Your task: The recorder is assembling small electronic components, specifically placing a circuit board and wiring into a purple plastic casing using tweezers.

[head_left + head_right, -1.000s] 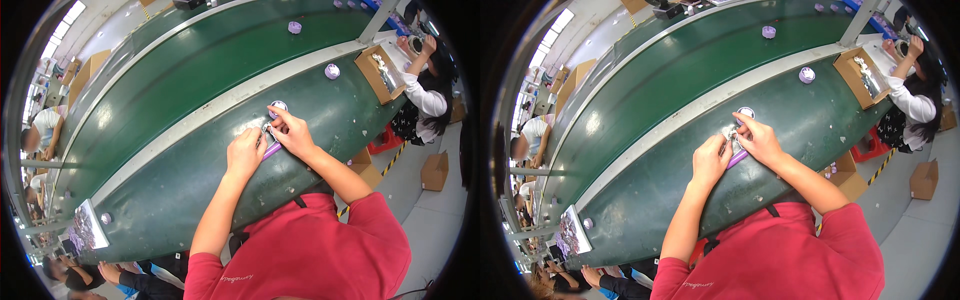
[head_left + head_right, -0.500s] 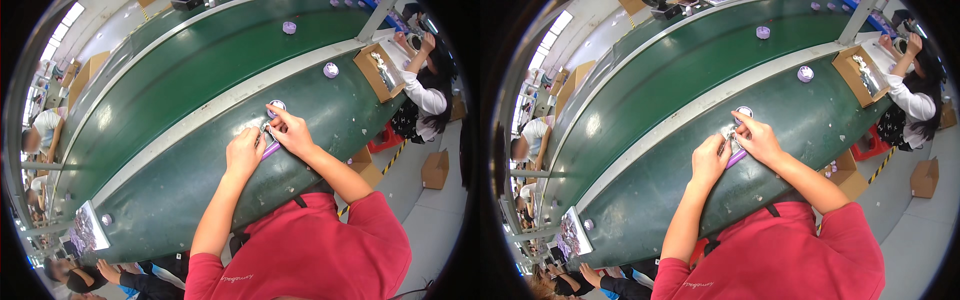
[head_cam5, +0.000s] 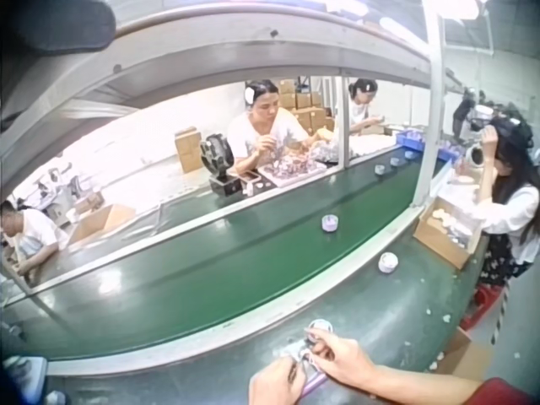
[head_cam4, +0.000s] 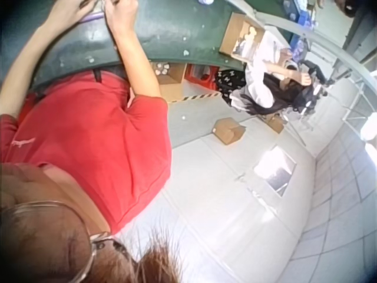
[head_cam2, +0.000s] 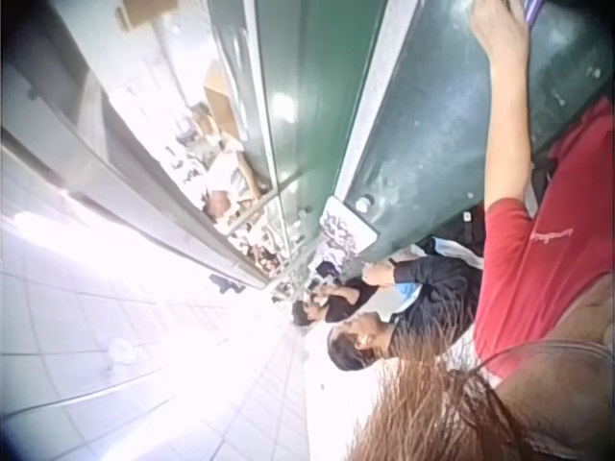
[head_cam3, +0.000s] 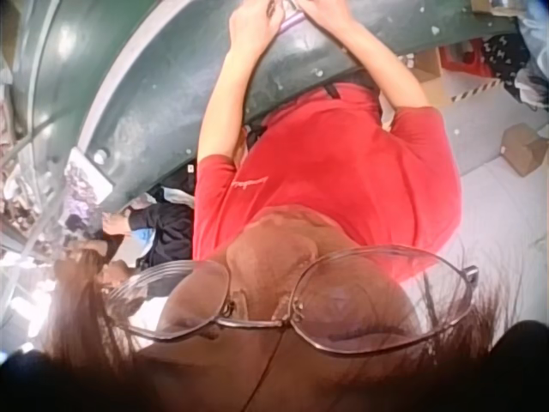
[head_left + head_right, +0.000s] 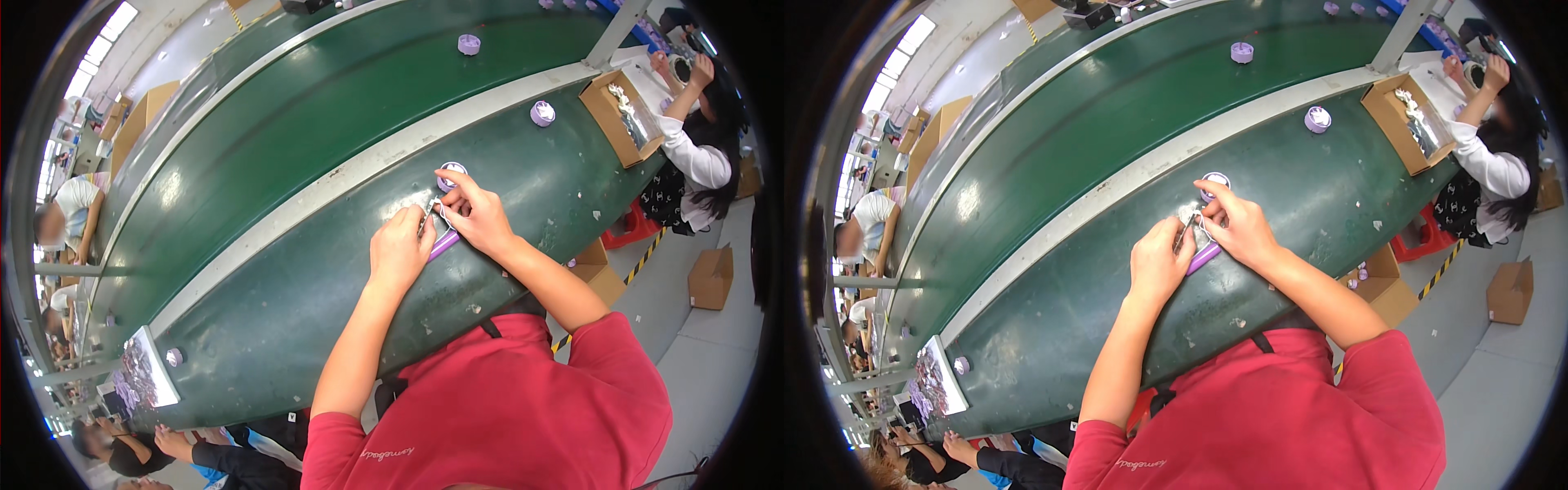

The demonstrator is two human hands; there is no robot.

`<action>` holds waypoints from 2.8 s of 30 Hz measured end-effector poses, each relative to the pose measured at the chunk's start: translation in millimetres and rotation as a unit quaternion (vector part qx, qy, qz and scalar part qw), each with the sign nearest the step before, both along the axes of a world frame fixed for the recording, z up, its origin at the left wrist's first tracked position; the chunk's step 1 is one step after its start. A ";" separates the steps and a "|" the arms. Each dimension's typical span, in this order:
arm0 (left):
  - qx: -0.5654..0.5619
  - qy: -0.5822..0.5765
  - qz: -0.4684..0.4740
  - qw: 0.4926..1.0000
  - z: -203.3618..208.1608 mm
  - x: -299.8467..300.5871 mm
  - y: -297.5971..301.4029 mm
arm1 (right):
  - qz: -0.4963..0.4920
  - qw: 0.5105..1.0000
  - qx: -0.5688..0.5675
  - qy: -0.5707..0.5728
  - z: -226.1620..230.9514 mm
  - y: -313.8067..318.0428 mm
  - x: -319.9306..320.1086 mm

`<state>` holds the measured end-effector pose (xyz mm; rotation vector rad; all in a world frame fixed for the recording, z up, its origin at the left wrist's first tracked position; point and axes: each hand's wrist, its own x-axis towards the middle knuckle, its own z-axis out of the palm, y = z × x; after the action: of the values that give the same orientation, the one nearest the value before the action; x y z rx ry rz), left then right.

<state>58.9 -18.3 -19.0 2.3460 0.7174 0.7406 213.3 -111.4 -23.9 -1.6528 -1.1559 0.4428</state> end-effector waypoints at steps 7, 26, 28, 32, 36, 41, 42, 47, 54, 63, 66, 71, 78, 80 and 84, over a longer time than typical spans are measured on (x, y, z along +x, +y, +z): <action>0.015 0.029 -0.009 0.999 0.0 -1.0 0.8 | 0.005 1.000 0.021 -0.009 -2.7 0.6 -0.6; 0.016 0.012 -0.026 0.999 4.4 -1.8 2.3 | 0.014 0.996 0.027 -0.088 -7.2 -2.8 0.5; 0.019 0.007 -0.026 0.999 3.8 -1.8 2.5 | 0.016 0.995 0.031 -0.088 -7.4 -2.9 -0.1; 0.012 0.010 -0.021 1.000 3.2 -1.5 1.8 | 0.015 0.996 0.024 -0.083 -6.6 -2.5 0.5; 0.011 0.020 -0.022 0.999 1.6 -1.9 2.0 | 0.011 0.997 0.022 -0.069 -5.1 -3.4 -1.2; 0.013 0.018 -0.024 0.999 1.9 -1.3 1.8 | 0.014 0.997 0.023 -0.073 -7.4 -3.7 0.3; 0.012 0.020 -0.024 0.999 1.6 -1.7 2.1 | 0.013 0.997 0.021 -0.073 -7.3 -3.7 0.0; 0.006 0.010 -0.020 1.000 3.9 -1.9 1.8 | 0.011 0.997 0.024 -0.074 -2.9 -3.3 -2.1; 0.013 0.018 -0.025 0.999 3.0 -1.8 2.6 | 0.007 0.997 0.025 -0.076 -4.0 -3.1 -1.9; -0.034 0.032 -0.007 0.999 1.0 -2.1 4.0 | 0.009 0.998 0.014 -0.054 1.2 -1.0 -1.8; -0.093 0.033 0.010 0.995 4.6 -1.8 4.0 | 0.009 0.999 0.031 -0.040 -2.0 -3.6 -1.4; -0.129 0.002 0.029 0.991 2.9 -2.2 0.5 | 0.014 1.000 0.021 0.002 -3.2 -4.8 -0.4; -0.126 0.006 0.026 0.992 8.1 0.7 8.8 | -0.019 0.999 0.023 -0.012 -3.3 1.0 3.7; -0.130 -0.007 0.028 0.991 1.5 1.0 10.2 | -0.022 0.999 0.041 0.028 -4.5 4.2 2.2; -0.131 0.000 0.024 0.991 1.3 -2.8 10.9 | -0.008 0.998 0.044 0.054 -8.7 4.7 2.9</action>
<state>56.0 -7.4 -17.7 2.0983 0.8201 0.6256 216.3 -106.7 -32.6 -1.5428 -1.0666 0.4601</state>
